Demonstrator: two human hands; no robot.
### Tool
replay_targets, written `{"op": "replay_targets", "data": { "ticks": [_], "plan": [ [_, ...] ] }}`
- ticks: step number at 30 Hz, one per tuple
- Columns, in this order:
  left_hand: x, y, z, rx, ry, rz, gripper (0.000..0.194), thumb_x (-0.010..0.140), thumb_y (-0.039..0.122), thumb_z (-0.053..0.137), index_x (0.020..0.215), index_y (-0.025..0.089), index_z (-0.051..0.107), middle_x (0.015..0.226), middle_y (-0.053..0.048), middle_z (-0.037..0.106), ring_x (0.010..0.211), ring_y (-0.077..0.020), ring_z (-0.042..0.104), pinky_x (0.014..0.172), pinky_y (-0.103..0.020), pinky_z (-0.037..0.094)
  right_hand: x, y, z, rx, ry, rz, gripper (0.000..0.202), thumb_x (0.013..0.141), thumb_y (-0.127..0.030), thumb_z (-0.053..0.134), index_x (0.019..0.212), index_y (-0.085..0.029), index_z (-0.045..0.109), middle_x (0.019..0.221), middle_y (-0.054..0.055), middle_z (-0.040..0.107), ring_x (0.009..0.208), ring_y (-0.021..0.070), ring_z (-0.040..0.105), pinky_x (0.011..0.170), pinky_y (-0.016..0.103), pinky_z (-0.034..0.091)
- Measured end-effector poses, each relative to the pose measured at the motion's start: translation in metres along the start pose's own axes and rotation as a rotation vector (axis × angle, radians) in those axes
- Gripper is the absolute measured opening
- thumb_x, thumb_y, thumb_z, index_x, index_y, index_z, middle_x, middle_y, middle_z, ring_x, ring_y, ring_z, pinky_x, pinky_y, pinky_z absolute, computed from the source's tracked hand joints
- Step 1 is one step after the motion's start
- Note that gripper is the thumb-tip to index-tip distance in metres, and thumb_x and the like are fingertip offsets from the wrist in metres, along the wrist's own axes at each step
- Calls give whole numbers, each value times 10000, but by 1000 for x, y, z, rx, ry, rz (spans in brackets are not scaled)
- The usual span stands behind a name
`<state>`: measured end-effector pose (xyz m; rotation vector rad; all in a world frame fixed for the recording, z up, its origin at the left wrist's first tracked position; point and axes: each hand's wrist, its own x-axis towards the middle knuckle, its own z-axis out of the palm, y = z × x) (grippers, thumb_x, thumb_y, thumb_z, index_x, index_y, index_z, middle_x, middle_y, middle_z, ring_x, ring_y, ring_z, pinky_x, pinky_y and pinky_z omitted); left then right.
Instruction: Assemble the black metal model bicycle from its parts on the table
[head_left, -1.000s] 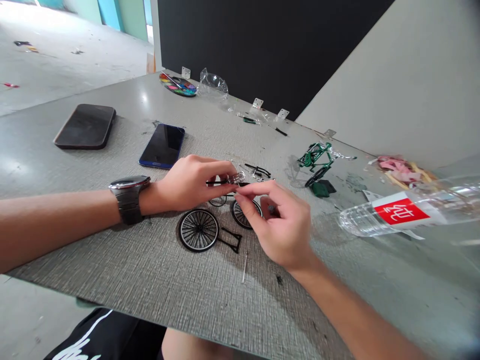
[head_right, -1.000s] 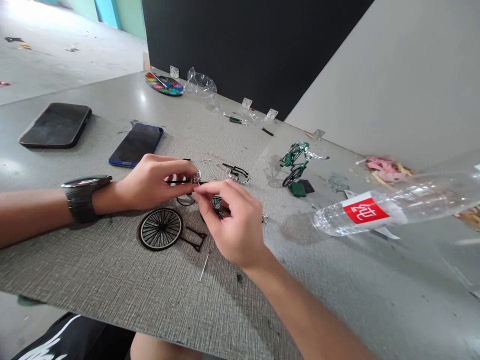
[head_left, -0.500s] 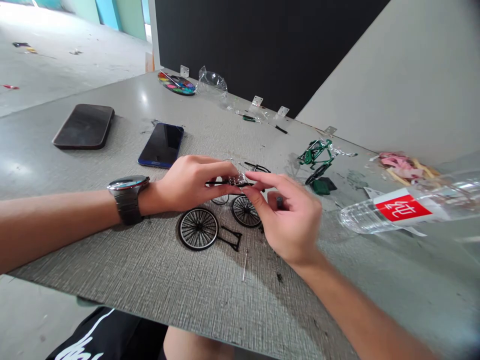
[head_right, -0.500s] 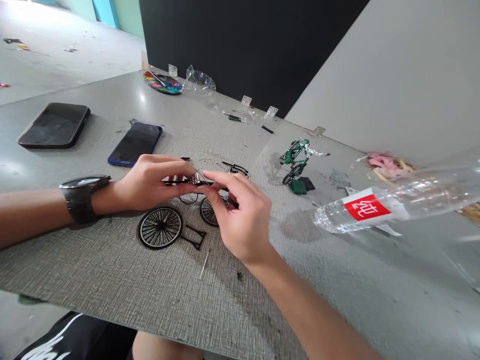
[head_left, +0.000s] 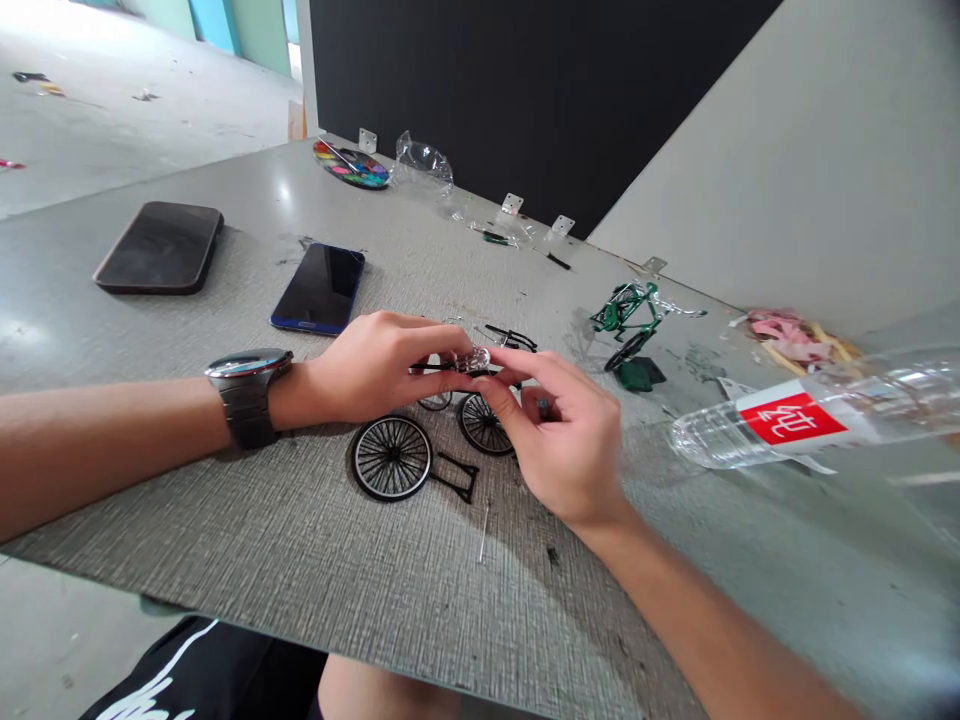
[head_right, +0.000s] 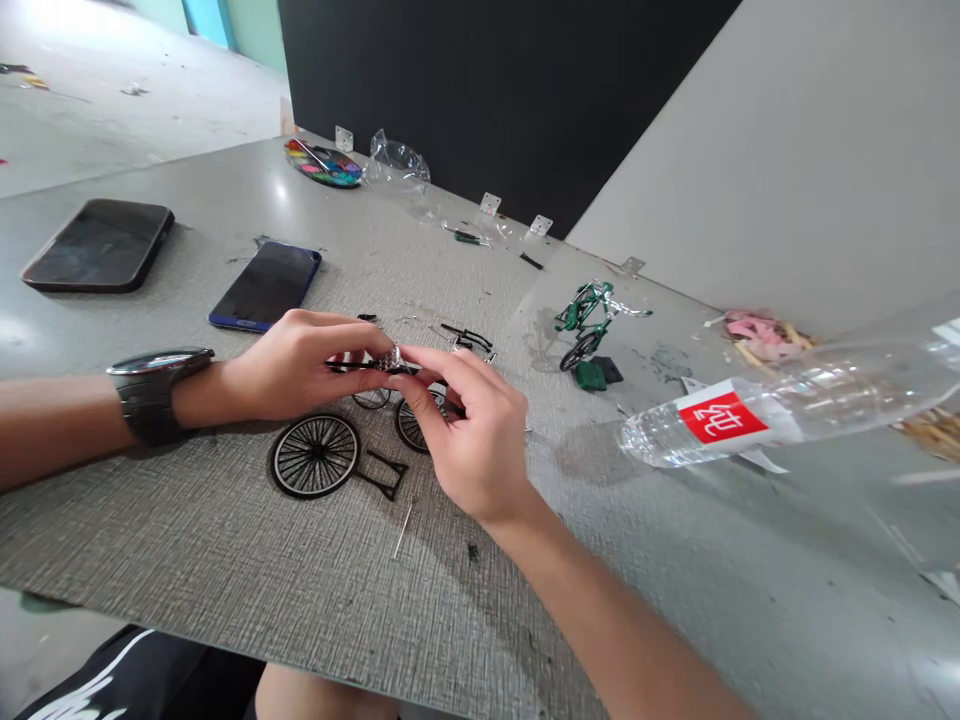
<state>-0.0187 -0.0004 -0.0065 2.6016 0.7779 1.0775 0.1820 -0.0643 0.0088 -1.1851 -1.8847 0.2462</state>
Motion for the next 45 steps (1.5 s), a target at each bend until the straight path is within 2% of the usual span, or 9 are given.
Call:
{"op": "replay_targets", "data": {
  "ticks": [4,7,21,25,28,30,36,40,45],
  "plan": [
    [1,-1,0,-14,-64,-17,240,937,396,594,970,172,672,814,-34,705,682,-126,632,590,-240,444,-1,0,2,-4,-12,-36,125,901,-231,667,1014,-209,714,879,25,697,686,127,593,536,270,450],
    [1,-2,2,-28,-107,33,236,940,383,591,1025,176,665,862,-43,713,757,-139,660,657,-246,474,-3,-1,4,-41,-30,-78,58,900,-228,664,940,-216,704,803,10,670,649,125,565,540,274,442],
    [1,-1,2,-29,-124,53,215,904,352,634,1020,172,657,848,-30,707,734,-133,646,632,-233,462,-5,0,4,-56,-66,-118,69,900,-196,633,953,-219,670,803,-2,656,631,115,532,569,271,427],
    [2,-2,2,-46,-196,60,152,894,280,617,1003,179,650,876,-37,699,758,-141,637,665,-242,464,-6,-1,4,-12,-162,-104,68,895,-187,616,938,-220,658,809,-8,649,668,116,554,596,267,433],
    [2,-3,2,-16,-284,84,58,867,204,586,861,184,641,788,-27,659,704,-143,597,651,-254,446,-8,-1,6,43,-277,-72,62,883,-182,621,932,-216,639,787,-20,637,659,107,560,603,253,440],
    [2,-3,2,-13,-298,96,72,854,185,574,804,186,626,762,-25,639,688,-143,574,639,-257,431,-9,0,7,57,-297,-63,75,872,-166,626,932,-210,630,780,-25,632,648,99,558,607,244,445],
    [2,-1,-1,-20,-248,74,95,841,158,552,809,170,640,720,-16,618,643,-129,542,595,-245,406,-8,0,8,18,-228,-130,86,876,-139,629,943,-185,656,815,-12,657,694,103,594,655,238,479],
    [2,0,-1,18,-195,38,70,851,188,594,833,155,653,722,-17,637,629,-122,555,579,-238,400,-5,0,5,-43,-179,-178,152,921,-140,594,1039,-166,687,914,25,702,792,127,639,707,259,504],
    [1,-3,2,22,-132,7,117,893,259,619,889,152,665,745,-22,667,653,-128,593,600,-239,419,-2,2,2,-70,-99,-185,181,922,-162,629,1074,-214,713,966,26,734,857,158,667,761,303,525]
  ]
}}
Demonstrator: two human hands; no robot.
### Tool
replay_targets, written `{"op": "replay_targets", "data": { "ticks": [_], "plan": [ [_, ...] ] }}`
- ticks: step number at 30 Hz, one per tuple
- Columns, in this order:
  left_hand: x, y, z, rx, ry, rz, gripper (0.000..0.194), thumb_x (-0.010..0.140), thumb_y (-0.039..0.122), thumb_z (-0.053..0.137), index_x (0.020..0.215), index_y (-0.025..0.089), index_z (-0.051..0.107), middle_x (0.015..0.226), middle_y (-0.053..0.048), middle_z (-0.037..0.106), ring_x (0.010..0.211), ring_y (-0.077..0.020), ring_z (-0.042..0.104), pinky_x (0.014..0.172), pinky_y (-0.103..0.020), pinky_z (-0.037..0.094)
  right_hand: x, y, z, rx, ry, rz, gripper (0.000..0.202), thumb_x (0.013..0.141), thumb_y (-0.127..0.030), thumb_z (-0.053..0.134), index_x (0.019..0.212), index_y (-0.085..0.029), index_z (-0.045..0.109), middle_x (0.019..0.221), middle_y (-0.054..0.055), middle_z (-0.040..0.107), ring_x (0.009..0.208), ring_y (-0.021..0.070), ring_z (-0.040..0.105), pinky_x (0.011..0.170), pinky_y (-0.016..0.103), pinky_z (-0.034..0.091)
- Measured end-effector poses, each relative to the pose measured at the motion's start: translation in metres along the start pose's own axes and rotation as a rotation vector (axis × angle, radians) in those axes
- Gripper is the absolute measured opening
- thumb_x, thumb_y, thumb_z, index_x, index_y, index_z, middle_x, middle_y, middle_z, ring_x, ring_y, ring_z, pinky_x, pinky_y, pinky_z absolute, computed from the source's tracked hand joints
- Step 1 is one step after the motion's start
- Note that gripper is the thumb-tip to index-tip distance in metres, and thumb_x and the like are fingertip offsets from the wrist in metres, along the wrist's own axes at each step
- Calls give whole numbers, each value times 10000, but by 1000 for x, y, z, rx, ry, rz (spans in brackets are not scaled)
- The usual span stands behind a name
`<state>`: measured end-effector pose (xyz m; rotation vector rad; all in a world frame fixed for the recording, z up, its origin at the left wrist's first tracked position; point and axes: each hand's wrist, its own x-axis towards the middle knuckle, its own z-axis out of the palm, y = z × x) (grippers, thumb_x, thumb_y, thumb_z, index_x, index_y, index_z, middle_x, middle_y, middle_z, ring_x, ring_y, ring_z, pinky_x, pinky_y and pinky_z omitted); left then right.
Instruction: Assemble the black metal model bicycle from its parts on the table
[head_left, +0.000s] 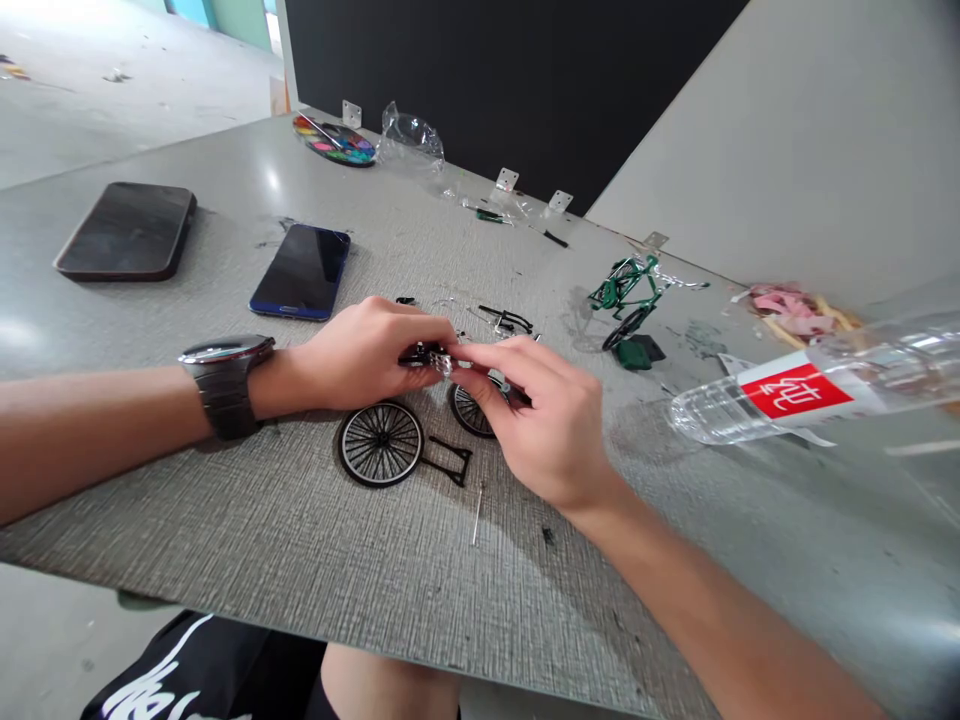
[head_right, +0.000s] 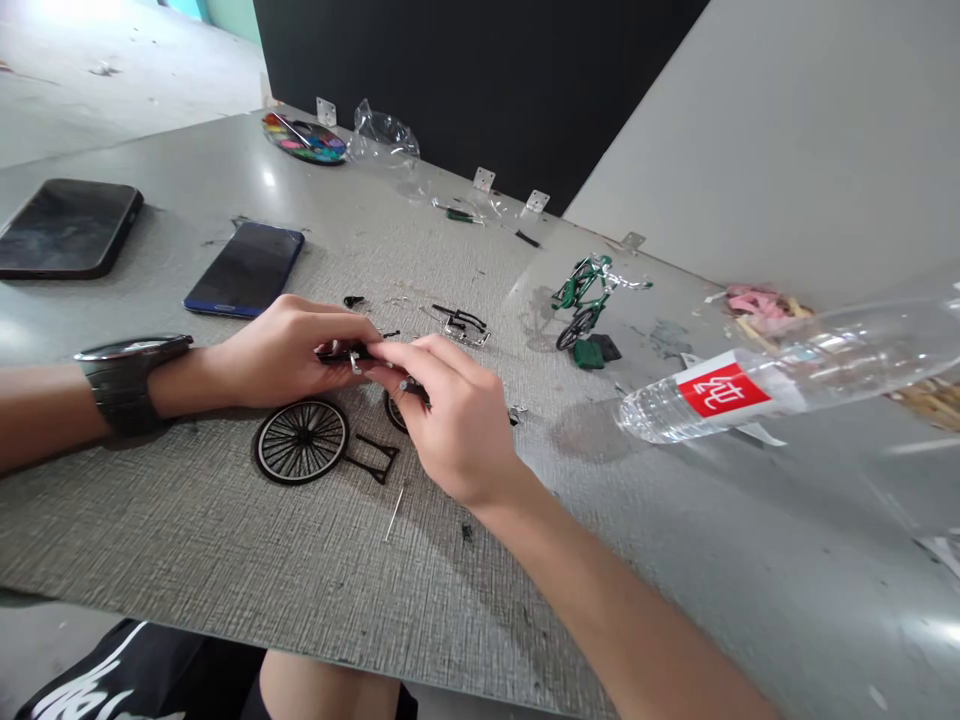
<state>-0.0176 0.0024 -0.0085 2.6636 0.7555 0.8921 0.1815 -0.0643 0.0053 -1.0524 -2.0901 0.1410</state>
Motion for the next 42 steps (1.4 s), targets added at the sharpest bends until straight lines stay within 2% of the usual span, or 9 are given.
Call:
{"op": "replay_targets", "data": {
  "ticks": [4,8,15,18,22,29,35,38,42],
  "plan": [
    [0,-2,1,-19,29,9,154,939,290,585,958,157,662,777,-28,680,694,-140,622,617,-243,431,1,0,0,15,56,83,155,902,-221,676,1053,-214,713,918,15,742,791,155,675,718,305,545],
    [0,-2,1,-16,0,46,196,990,286,503,1027,135,623,868,-68,678,753,-159,631,657,-266,451,1,0,-1,30,94,144,176,901,-251,680,1068,-198,701,908,25,742,782,158,685,704,303,552],
    [2,2,2,-46,-50,116,218,1018,265,440,1110,115,569,935,-97,637,822,-168,620,723,-269,482,2,3,-3,-26,114,107,183,889,-232,694,1066,-208,734,916,34,758,774,163,689,675,305,549],
    [2,1,2,-74,-30,106,233,1021,243,429,1155,118,572,962,-97,644,864,-169,628,751,-269,487,2,2,-2,-28,131,120,196,885,-224,697,1077,-228,735,903,25,758,744,160,680,655,309,540],
    [2,-1,2,-53,43,68,270,1027,257,415,1159,112,599,932,-88,651,848,-172,618,753,-287,481,0,0,1,11,118,138,126,870,-230,716,993,-219,740,903,22,757,729,156,671,658,313,538],
    [2,-2,2,-35,64,49,251,1017,266,454,1130,126,628,874,-62,646,802,-156,610,729,-274,471,1,-1,4,172,91,279,135,855,-269,733,973,-204,738,866,23,742,744,148,674,651,289,539],
    [1,-1,2,-56,114,49,280,1003,281,502,1243,163,584,1026,-75,692,902,-149,647,768,-261,490,2,-1,2,197,59,323,129,858,-301,725,945,-207,738,838,17,723,724,139,657,586,264,498],
    [0,0,2,-66,141,12,246,990,302,526,1202,182,561,988,-55,687,837,-134,643,717,-250,491,2,-1,2,196,55,334,126,856,-300,725,941,-208,735,822,14,716,722,141,650,584,265,491],
    [-1,0,2,-58,112,-5,135,992,292,509,1060,189,564,912,-38,672,793,-134,635,681,-257,483,2,0,2,192,48,331,116,858,-295,720,935,-209,733,815,16,712,727,147,647,600,272,494]
  ]
}}
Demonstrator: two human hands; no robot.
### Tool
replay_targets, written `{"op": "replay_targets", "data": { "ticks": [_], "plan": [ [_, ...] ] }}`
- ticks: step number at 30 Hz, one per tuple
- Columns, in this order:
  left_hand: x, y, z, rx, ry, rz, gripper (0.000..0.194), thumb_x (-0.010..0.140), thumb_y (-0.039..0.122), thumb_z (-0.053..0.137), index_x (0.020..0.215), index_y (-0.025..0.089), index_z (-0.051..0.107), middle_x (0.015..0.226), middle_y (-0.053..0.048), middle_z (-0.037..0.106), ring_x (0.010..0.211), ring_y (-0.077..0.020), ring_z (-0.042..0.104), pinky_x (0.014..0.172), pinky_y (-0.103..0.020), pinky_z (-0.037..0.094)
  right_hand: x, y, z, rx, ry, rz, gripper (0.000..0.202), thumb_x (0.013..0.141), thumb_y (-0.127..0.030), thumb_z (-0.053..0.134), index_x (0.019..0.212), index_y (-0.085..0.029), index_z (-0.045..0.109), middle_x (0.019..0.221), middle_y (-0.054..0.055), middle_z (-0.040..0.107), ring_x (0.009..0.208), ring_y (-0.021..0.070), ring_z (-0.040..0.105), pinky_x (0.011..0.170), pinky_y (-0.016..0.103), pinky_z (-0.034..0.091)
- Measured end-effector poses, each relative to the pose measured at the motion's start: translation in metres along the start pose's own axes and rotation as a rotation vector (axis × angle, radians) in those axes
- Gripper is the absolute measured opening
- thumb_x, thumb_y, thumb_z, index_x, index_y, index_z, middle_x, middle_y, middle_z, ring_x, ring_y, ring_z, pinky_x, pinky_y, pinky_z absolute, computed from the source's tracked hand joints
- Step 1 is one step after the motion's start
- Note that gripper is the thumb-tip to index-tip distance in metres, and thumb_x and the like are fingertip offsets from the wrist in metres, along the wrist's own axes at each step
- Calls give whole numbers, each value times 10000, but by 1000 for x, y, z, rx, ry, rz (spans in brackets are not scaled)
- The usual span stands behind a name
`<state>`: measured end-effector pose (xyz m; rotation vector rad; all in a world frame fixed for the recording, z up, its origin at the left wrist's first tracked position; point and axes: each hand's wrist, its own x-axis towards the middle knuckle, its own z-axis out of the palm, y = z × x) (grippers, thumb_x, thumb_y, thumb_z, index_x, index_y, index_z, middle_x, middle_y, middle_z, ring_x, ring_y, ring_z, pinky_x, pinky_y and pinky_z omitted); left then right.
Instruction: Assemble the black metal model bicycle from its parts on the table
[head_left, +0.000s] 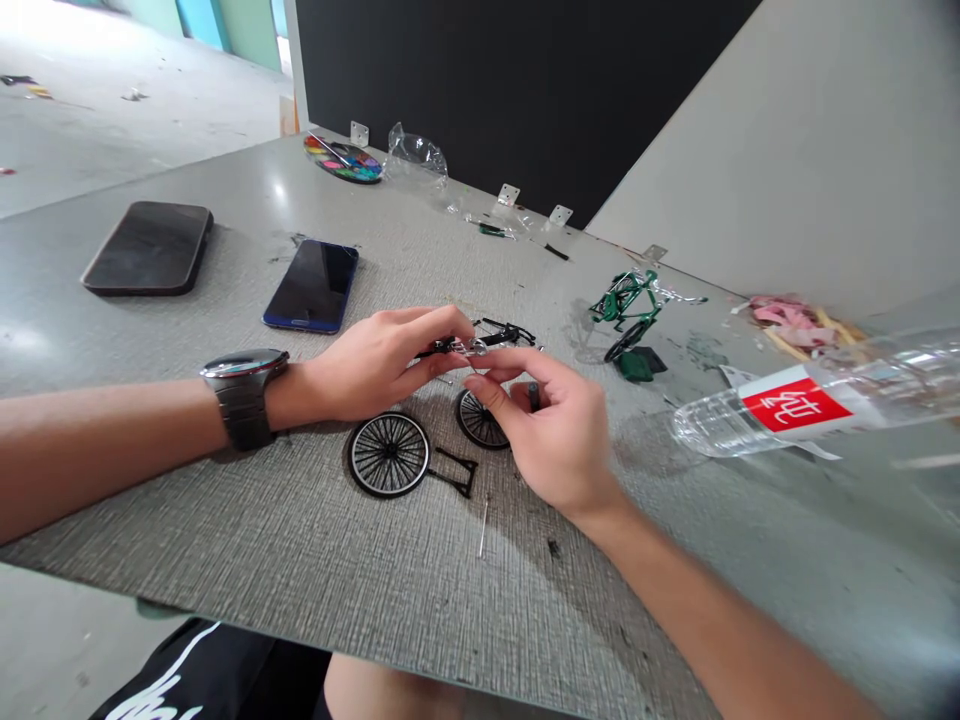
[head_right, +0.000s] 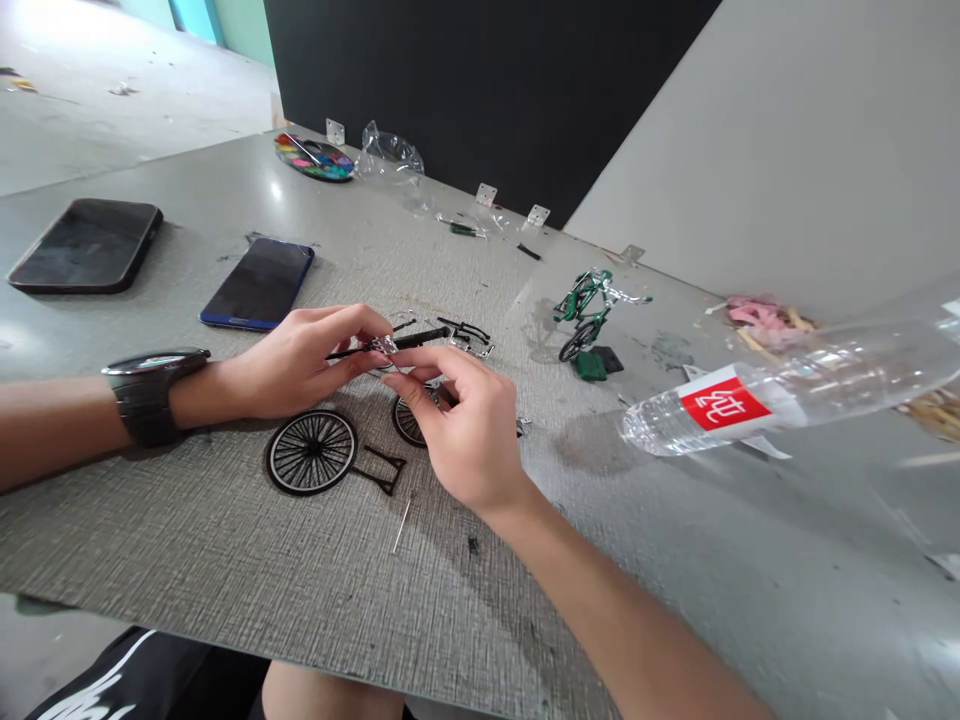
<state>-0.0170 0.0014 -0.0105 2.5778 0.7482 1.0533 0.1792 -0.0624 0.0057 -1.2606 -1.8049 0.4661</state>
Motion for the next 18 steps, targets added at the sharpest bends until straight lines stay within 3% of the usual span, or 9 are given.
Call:
{"op": "replay_targets", "data": {
  "ticks": [18],
  "plan": [
    [2,2,-1,8,-4,-28,138,965,317,562,979,181,540,893,-30,648,800,-138,608,701,-264,466,5,3,-4,-59,5,0,105,866,-301,696,864,-197,706,797,10,684,688,131,606,589,263,464]
  ]
}}
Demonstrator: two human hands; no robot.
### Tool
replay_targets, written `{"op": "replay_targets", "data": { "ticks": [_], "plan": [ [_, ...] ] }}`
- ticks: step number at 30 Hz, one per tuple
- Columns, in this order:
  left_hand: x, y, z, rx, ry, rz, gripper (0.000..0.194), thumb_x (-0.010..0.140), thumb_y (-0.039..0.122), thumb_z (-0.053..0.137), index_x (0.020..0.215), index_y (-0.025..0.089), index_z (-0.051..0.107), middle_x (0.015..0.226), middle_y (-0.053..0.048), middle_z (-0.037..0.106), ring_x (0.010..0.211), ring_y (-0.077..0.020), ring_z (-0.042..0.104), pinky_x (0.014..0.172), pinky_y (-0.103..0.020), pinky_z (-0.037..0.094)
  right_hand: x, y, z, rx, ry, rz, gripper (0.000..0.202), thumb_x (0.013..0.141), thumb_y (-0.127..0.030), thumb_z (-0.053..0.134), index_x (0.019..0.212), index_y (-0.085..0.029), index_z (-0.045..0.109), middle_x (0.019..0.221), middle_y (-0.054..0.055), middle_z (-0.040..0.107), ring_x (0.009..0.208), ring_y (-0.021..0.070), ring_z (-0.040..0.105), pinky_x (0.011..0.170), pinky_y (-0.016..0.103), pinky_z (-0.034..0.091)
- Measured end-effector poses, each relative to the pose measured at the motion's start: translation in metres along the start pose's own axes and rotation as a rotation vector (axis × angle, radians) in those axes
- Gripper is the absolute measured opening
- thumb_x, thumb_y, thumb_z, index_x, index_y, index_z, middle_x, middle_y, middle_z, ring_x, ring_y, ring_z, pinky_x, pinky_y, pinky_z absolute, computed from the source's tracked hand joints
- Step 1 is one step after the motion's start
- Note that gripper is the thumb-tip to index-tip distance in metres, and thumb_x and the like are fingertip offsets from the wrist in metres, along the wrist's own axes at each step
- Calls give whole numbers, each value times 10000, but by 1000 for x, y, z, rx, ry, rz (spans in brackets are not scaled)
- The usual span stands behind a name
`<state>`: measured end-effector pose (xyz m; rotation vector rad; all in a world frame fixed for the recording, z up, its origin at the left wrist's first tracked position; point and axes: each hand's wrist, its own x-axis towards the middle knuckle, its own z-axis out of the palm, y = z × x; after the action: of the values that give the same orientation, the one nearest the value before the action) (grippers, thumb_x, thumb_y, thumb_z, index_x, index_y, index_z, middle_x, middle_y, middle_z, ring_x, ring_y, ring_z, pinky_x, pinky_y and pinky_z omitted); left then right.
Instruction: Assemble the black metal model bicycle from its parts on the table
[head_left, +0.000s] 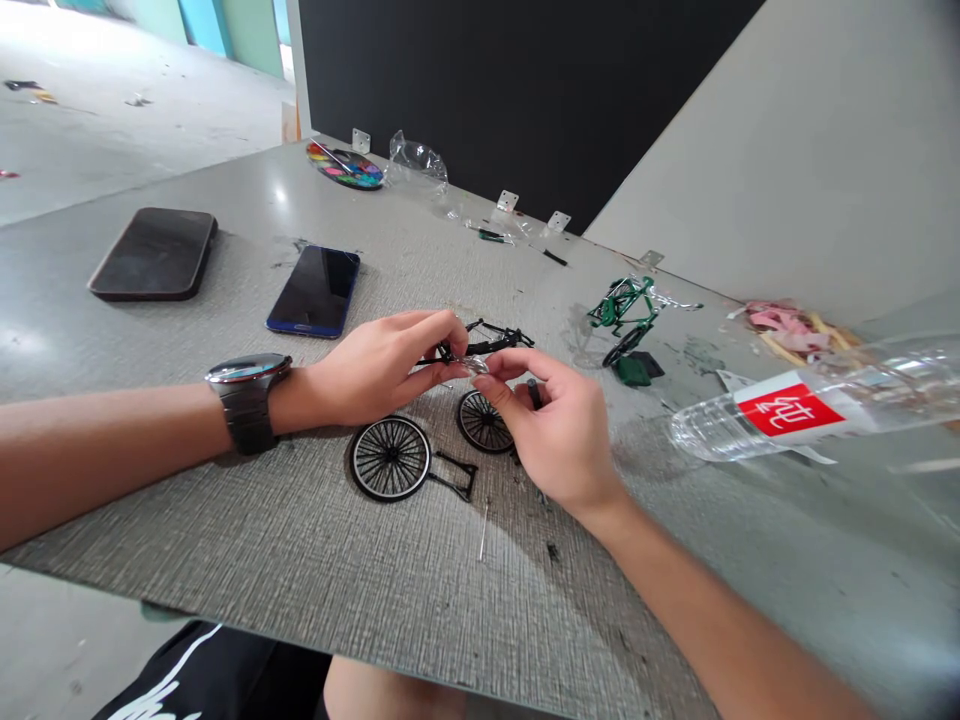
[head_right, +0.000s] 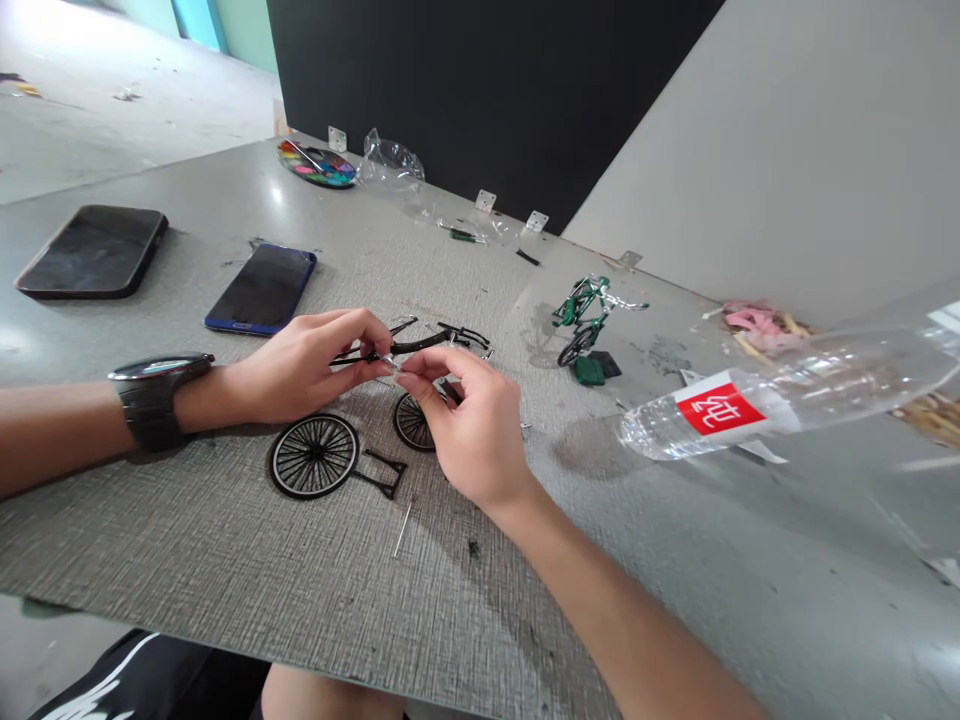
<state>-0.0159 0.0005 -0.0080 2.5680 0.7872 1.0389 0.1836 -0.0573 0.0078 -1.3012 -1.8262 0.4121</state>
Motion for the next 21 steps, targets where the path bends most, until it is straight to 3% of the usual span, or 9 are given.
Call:
{"op": "replay_targets", "data": {
  "ticks": [10,14,21],
  "plan": [
    [1,-3,1,-31,20,27,128,959,307,575,967,182,546,897,-32,644,802,-129,592,719,-259,478,0,-1,-1,79,-38,40,134,876,-321,681,870,-188,689,817,7,672,625,102,544,524,241,422],
    [1,-4,1,-12,47,23,125,951,303,586,958,184,549,891,-30,634,814,-138,590,718,-266,474,0,-2,-2,105,-20,50,172,878,-337,685,974,-195,708,831,8,682,588,90,516,499,233,409],
    [2,-5,2,0,86,-39,132,938,294,611,969,175,564,853,-23,633,746,-121,572,686,-255,467,1,-1,-2,134,-4,82,192,863,-361,700,960,-199,737,909,34,733,691,125,605,536,246,450]
  ]
}}
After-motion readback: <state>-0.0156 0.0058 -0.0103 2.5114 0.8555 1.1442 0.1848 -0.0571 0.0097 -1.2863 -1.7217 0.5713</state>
